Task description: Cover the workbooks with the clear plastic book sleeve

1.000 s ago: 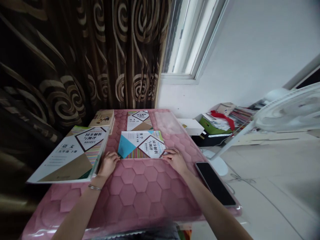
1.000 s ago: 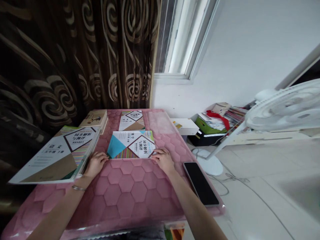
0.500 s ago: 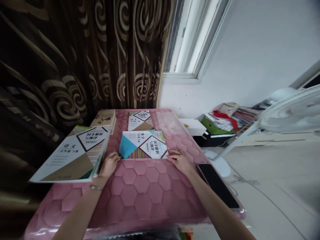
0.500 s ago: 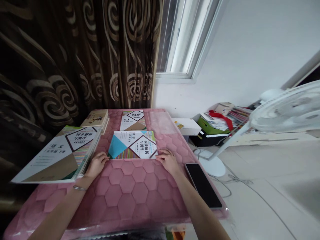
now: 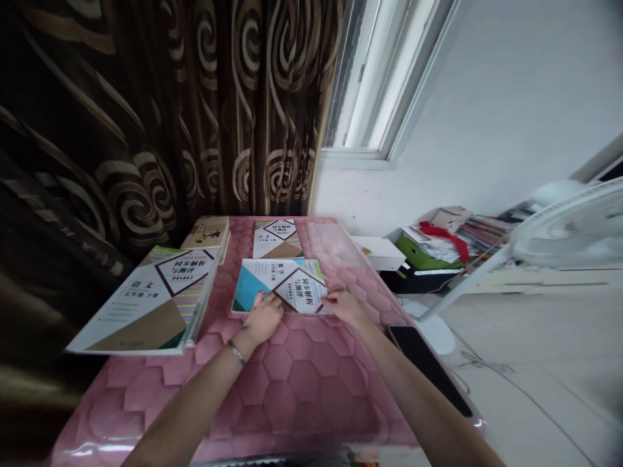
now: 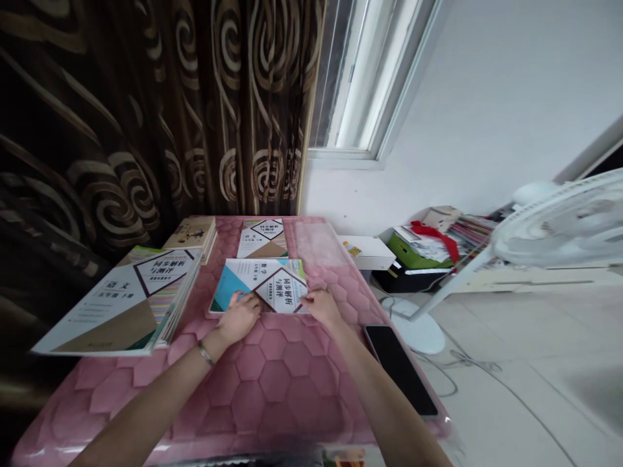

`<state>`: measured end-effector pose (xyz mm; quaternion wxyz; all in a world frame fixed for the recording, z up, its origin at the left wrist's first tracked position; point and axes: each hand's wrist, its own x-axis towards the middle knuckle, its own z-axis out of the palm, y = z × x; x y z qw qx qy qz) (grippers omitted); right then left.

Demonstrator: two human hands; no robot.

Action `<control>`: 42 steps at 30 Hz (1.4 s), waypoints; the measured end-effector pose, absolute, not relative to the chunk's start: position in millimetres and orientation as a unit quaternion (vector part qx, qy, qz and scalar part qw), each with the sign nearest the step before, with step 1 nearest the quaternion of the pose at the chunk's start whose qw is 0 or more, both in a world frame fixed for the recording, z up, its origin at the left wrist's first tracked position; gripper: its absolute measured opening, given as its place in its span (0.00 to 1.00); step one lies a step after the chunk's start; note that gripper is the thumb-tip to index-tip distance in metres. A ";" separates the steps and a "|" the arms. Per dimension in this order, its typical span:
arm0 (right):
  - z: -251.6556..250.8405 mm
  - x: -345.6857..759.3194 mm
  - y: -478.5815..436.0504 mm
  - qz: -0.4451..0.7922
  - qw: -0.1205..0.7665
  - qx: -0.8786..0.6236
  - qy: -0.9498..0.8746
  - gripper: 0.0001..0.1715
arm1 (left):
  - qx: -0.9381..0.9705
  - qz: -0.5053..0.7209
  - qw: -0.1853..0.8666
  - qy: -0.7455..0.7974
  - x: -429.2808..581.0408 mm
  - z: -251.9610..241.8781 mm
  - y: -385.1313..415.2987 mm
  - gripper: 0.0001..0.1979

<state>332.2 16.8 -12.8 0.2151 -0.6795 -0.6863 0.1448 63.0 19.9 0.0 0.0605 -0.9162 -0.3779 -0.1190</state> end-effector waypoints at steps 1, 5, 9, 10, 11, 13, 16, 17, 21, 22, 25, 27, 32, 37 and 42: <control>-12.9 330.7 19.5 0.144 0.208 -0.686 -0.682 0.18 | -0.923 -0.111 0.062 -0.364 76.1 -0.5 20.7 0.13; -13.1 327.9 24.8 0.138 0.194 -0.696 -0.677 0.18 | -0.937 -0.058 0.083 -0.333 112.8 -2.5 22.8 0.13; -3.9 329.0 24.2 0.130 0.182 -0.701 -0.677 0.19 | -0.942 -0.035 0.087 -0.324 121.2 -3.5 22.3 0.11; 0.2 329.7 23.8 0.126 0.183 -0.704 -0.674 0.18 | -0.943 -0.032 0.087 -0.321 118.5 -3.5 21.1 0.11; 4.6 330.5 23.5 0.120 0.185 -0.709 -0.670 0.17 | -0.944 -0.030 0.087 -0.315 113.8 -3.5 19.2 0.11; 13.3 331.5 24.1 0.108 0.194 -0.718 -0.660 0.15 | -0.950 -0.027 0.086 -0.299 98.5 -4.3 12.9 0.10; 21.0 328.7 31.0 0.092 0.189 -0.718 -0.663 0.13 | -0.957 -0.029 0.085 -0.276 64.6 -9.5 -1.3 0.10; 21.2 325.8 35.2 0.091 0.181 -0.714 -0.670 0.13 | -0.959 -0.034 0.087 -0.269 52.1 -12.5 -6.3 0.11; 12.4 304.3 58.2 0.106 0.153 -0.692 -0.698 0.12 | -0.959 -0.092 0.102 -0.246 8.1 -26.0 -19.1 0.12; 8.9 297.6 64.1 0.114 0.150 -0.684 -0.705 0.13 | -0.957 -0.102 0.104 -0.250 0.2 -28.6 -19.9 0.12; -0.6 281.3 77.5 0.144 0.146 -0.660 -0.723 0.16 | -0.949 -0.126 0.106 -0.268 -15.7 -33.0 -18.5 0.11; -5.2 277.0 80.3 0.161 0.146 -0.652 -0.726 0.19 | -0.944 -0.148 0.110 -0.274 -21.7 -33.9 -16.7 0.11; -12.5 283.6 64.6 0.166 0.186 -0.661 -0.708 0.22 | -0.920 -0.221 0.150 -0.288 -31.1 -30.2 -6.1 0.13; -17.3 283.6 46.2 0.140 0.214 -0.715 -0.650 0.27 | -0.886 -0.288 0.137 -0.338 -24.5 -12.4 37.7 0.13; -19.4 269.0 47.1 0.105 0.203 -0.775 -0.589 0.27 | -0.875 -0.209 -0.026 -0.437 -4.7 -3.9 82.5 0.12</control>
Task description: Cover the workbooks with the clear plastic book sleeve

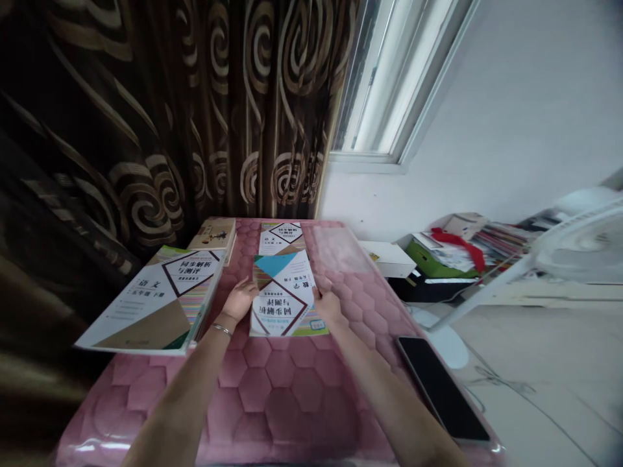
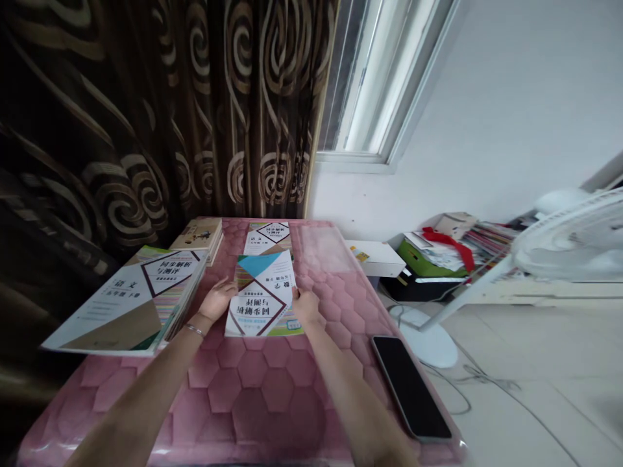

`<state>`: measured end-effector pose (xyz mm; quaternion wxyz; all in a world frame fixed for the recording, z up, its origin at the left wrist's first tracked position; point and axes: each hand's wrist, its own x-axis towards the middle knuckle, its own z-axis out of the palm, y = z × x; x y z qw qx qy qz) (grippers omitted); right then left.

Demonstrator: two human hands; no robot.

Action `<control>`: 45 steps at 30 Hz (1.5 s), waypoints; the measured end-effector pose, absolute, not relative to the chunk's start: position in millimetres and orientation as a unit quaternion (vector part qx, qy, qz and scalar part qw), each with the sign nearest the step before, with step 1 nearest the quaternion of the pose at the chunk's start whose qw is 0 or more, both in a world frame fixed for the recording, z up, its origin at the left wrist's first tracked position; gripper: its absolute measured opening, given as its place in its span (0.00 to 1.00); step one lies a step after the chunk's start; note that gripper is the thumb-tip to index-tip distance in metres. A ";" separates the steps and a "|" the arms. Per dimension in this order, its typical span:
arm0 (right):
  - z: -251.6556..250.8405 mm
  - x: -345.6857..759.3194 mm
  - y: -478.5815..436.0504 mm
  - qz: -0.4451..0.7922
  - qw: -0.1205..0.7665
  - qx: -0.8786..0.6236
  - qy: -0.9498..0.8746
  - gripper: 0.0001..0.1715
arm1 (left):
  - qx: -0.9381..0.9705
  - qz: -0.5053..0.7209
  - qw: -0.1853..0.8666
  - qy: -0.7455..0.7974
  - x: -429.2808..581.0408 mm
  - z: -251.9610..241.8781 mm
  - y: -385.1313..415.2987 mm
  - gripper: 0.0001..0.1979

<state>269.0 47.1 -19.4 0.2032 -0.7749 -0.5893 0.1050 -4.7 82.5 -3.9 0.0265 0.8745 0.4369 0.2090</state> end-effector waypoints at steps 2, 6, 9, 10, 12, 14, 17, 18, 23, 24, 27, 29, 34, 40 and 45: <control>-19.4 263.3 48.6 0.094 0.195 -0.791 -0.572 0.27 | 0.864 0.193 0.051 0.462 -2.0 -6.8 90.1 0.13; -18.2 257.2 48.8 0.082 0.178 -0.805 -0.559 0.26 | 0.852 0.181 0.083 0.484 -7.3 -12.0 93.4 0.20; -16.7 257.0 47.4 0.074 0.168 -0.800 -0.571 0.25 | 0.840 0.177 0.103 0.502 -11.4 -13.4 89.7 0.22; -16.2 257.5 47.1 0.072 0.163 -0.795 -0.580 0.25 | 0.837 0.177 0.109 0.507 -11.5 -14.2 87.2 0.21; -15.4 259.0 47.4 0.070 0.151 -0.783 -0.599 0.26 | 0.832 0.171 0.118 0.515 -10.0 -17.0 81.0 0.18; -14.6 260.9 49.3 0.071 0.136 -0.774 -0.614 0.26 | 0.832 0.151 0.113 0.522 -7.4 -21.3 74.2 0.20; -13.6 263.2 53.9 0.074 0.112 -0.763 -0.632 0.27 | 0.841 0.110 0.077 0.524 -3.8 -28.0 66.8 0.25; -13.4 263.7 55.2 0.075 0.105 -0.760 -0.637 0.27 | 0.845 0.101 0.064 0.522 -2.9 -29.5 65.4 0.25; -13.6 272.6 52.1 0.054 0.100 -0.739 -0.664 0.27 | 0.846 0.069 0.047 0.527 -0.6 -27.8 62.3 0.26; -13.1 276.6 49.4 0.045 0.101 -0.735 -0.670 0.27 | 0.845 0.062 0.051 0.528 -0.7 -25.7 61.7 0.27; -8.5 286.9 38.6 0.013 0.098 -0.716 -0.691 0.25 | 0.842 0.049 0.066 0.533 -0.8 -17.8 59.2 0.28; -4.3 284.0 29.5 -0.005 0.095 -0.687 -0.720 0.25 | 0.839 0.044 0.075 0.537 1.6 -13.1 57.1 0.29; -9.4 227.2 5.8 -0.004 0.094 -0.576 -0.812 0.26 | 0.824 0.044 0.075 0.559 26.3 -10.8 45.8 0.30; -28.4 213.7 -5.9 0.011 0.103 -0.558 -0.824 0.28 | 0.857 0.072 0.061 0.506 27.4 -20.2 34.0 0.26; -29.2 266.2 -7.3 0.038 0.061 -0.593 -0.802 0.29 | 0.846 0.067 0.070 0.524 -6.4 -24.7 37.6 0.27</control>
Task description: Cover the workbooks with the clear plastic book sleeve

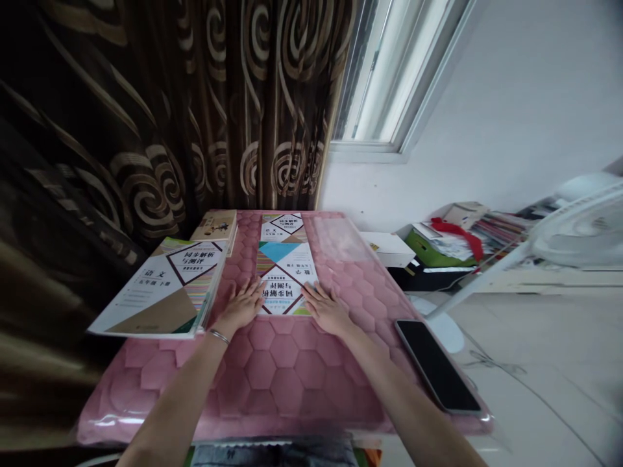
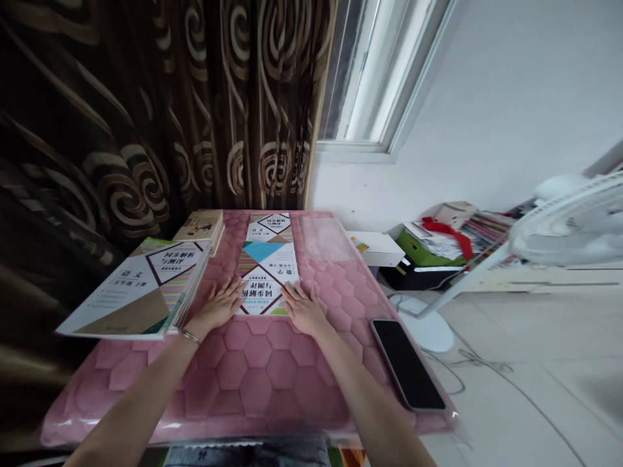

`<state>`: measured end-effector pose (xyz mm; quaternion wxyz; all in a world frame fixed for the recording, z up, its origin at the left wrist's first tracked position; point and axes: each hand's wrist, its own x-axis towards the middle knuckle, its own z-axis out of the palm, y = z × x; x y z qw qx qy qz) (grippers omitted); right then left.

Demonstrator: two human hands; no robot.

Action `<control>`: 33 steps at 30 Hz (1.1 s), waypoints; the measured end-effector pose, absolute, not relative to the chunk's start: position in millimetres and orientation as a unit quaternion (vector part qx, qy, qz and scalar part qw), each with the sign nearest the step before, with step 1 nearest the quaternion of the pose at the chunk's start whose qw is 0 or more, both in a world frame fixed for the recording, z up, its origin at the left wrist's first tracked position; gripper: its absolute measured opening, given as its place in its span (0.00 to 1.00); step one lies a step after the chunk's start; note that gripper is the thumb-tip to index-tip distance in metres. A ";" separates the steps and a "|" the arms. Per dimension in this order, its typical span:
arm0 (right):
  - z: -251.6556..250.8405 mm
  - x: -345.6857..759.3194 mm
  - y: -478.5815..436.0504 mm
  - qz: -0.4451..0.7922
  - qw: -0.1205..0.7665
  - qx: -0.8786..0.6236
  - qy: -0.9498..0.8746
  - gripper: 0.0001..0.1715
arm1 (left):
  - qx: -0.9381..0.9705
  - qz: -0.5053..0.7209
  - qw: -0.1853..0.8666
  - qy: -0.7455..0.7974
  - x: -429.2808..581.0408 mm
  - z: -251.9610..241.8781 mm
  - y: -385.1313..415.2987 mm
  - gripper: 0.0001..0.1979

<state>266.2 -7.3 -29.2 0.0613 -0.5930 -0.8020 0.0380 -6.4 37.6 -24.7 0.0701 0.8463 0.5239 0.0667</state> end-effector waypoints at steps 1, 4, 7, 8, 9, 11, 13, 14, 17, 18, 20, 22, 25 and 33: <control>-29.6 272.4 -7.3 0.046 0.057 -0.596 -0.799 0.29 | 0.846 0.066 0.068 0.525 -10.0 -25.1 38.4 0.27; -31.1 279.8 -5.5 0.062 0.053 -0.591 -0.802 0.30 | 0.844 0.060 0.068 0.529 -12.7 -24.0 39.4 0.27; -29.1 279.0 -3.8 0.075 0.053 -0.590 -0.802 0.30 | 0.844 0.086 0.053 0.527 -9.5 -20.6 37.0 0.25; -27.4 277.9 -4.3 0.078 0.057 -0.592 -0.800 0.29 | 0.845 0.104 0.042 0.523 -8.1 -19.6 34.8 0.24; -25.4 275.9 -5.8 0.076 0.067 -0.597 -0.796 0.28 | 0.847 0.125 0.032 0.516 -6.6 -18.9 31.8 0.22; -21.2 268.4 -11.6 0.061 0.108 -0.599 -0.791 0.26 | 0.861 0.168 0.025 0.480 -2.9 -18.6 23.3 0.17; -18.4 254.8 -20.0 0.040 0.167 -0.584 -0.793 0.21 | 0.887 0.201 0.036 0.414 2.2 -19.7 13.8 0.13; -17.8 246.0 -24.1 0.033 0.192 -0.571 -0.797 0.18 | 0.898 0.212 0.041 0.383 5.2 -20.5 9.7 0.12; -19.2 218.5 -31.3 0.029 0.219 -0.538 -0.814 0.12 | 0.915 0.218 0.037 0.339 14.1 -22.4 4.2 0.08; -20.4 211.1 -31.4 0.028 0.216 -0.537 -0.815 0.11 | 0.916 0.214 0.034 0.337 16.3 -22.8 4.9 0.08; -23.0 201.9 -28.5 0.024 0.206 -0.544 -0.813 0.10 | 0.920 0.205 0.029 0.332 18.6 -23.3 8.8 0.08; -25.5 200.7 -23.9 0.018 0.199 -0.552 -0.810 0.09 | 0.925 0.198 0.024 0.324 18.1 -23.3 13.2 0.08; -27.6 210.5 -19.8 0.011 0.202 -0.545 -0.814 0.09 | 0.929 0.190 0.019 0.317 12.6 -21.6 16.3 0.08; -23.8 274.1 -31.5 0.011 0.205 -0.586 -0.784 0.09 | 0.903 0.212 0.028 0.373 -22.3 -18.6 13.9 0.06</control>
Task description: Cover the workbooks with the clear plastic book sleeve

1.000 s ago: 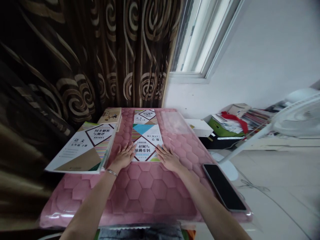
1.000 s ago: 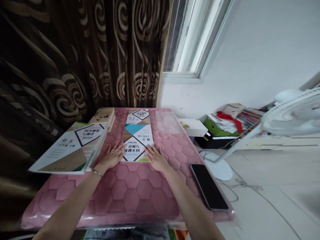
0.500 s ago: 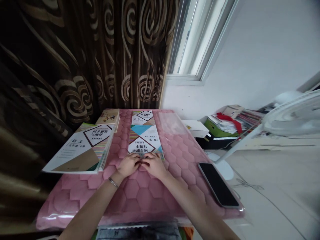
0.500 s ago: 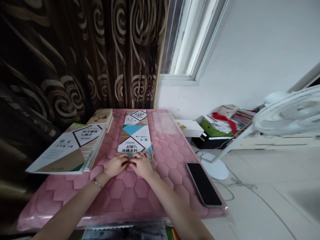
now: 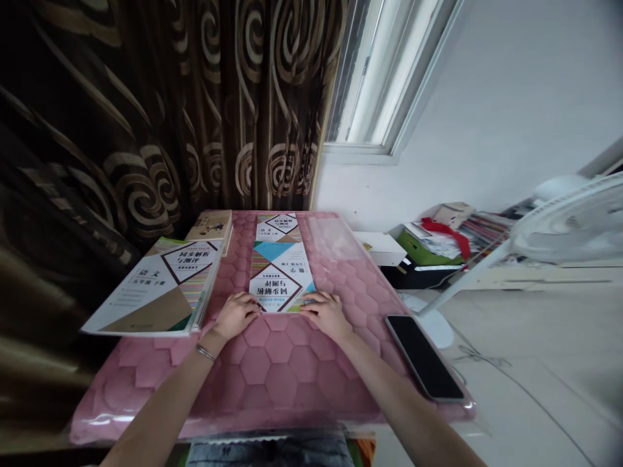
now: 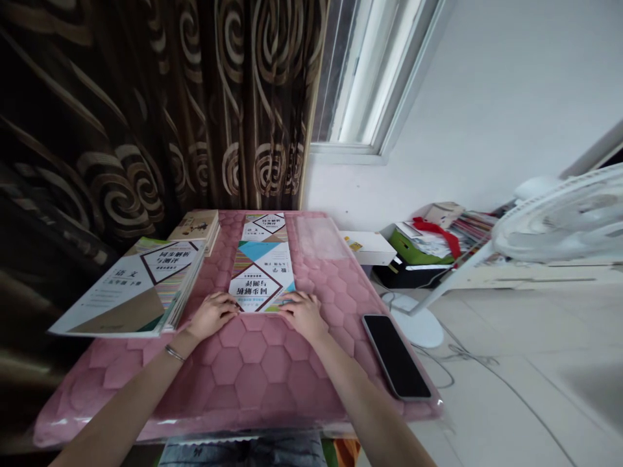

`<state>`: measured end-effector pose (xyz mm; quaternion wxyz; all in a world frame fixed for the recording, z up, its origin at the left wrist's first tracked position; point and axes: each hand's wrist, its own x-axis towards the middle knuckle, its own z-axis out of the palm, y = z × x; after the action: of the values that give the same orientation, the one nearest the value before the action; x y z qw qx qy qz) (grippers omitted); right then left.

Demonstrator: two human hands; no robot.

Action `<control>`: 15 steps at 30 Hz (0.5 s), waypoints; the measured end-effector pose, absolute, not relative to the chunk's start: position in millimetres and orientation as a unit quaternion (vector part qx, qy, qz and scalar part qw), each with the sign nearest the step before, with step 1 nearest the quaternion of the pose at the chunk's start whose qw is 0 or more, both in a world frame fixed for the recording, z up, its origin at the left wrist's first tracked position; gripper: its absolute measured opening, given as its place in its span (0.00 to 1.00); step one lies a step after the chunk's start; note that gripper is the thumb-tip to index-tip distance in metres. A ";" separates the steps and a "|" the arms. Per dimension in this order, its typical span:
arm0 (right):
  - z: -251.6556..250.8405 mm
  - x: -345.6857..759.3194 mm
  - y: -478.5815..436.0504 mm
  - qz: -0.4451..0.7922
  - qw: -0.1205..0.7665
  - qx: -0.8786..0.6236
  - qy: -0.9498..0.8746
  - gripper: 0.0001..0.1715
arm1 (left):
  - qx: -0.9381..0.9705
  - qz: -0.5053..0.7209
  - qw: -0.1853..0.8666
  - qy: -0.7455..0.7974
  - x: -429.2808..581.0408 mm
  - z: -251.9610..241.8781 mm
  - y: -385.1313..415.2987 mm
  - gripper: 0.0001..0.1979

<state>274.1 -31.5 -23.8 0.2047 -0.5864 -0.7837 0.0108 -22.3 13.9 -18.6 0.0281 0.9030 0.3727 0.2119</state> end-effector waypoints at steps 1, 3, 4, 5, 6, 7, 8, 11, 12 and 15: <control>-23.7 282.2 -32.9 0.009 0.201 -0.593 -0.780 0.09 | 0.901 0.218 0.032 0.374 -27.5 -20.3 14.7 0.06; -24.2 294.9 -34.9 0.006 0.193 -0.603 -0.774 0.09 | 0.894 0.234 0.041 0.379 -37.1 -24.9 16.8 0.07; -24.9 299.2 -35.5 0.005 0.190 -0.606 -0.772 0.10 | 0.890 0.243 0.047 0.384 -41.1 -27.3 17.8 0.07; -25.8 302.1 -35.9 0.005 0.188 -0.608 -0.771 0.10 | 0.885 0.250 0.052 0.390 -44.6 -29.5 18.6 0.08; -26.9 303.8 -36.1 0.006 0.188 -0.609 -0.771 0.10 | 0.880 0.255 0.057 0.396 -47.3 -31.2 19.1 0.08; -28.0 304.7 -36.2 0.008 0.189 -0.609 -0.770 0.11 | 0.877 0.258 0.062 0.401 -49.2 -32.5 19.4 0.08; -29.1 305.0 -36.1 0.012 0.191 -0.609 -0.770 0.11 | 0.875 0.258 0.066 0.403 -50.4 -33.3 19.4 0.08; -32.2 305.2 -35.6 0.026 0.202 -0.608 -0.768 0.12 | 0.876 0.258 0.077 0.401 -51.1 -33.6 19.1 0.08; -33.1 305.4 -35.5 0.030 0.207 -0.606 -0.767 0.12 | 0.876 0.260 0.080 0.399 -50.8 -33.5 19.1 0.08; -35.9 307.2 -35.1 0.040 0.223 -0.600 -0.767 0.13 | 0.874 0.263 0.087 0.398 -50.3 -33.3 19.7 0.08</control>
<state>307.2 -35.1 -35.9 0.2225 -0.6002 -0.7672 0.0400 -50.3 19.7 -33.3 0.0868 0.8743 0.3985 0.2632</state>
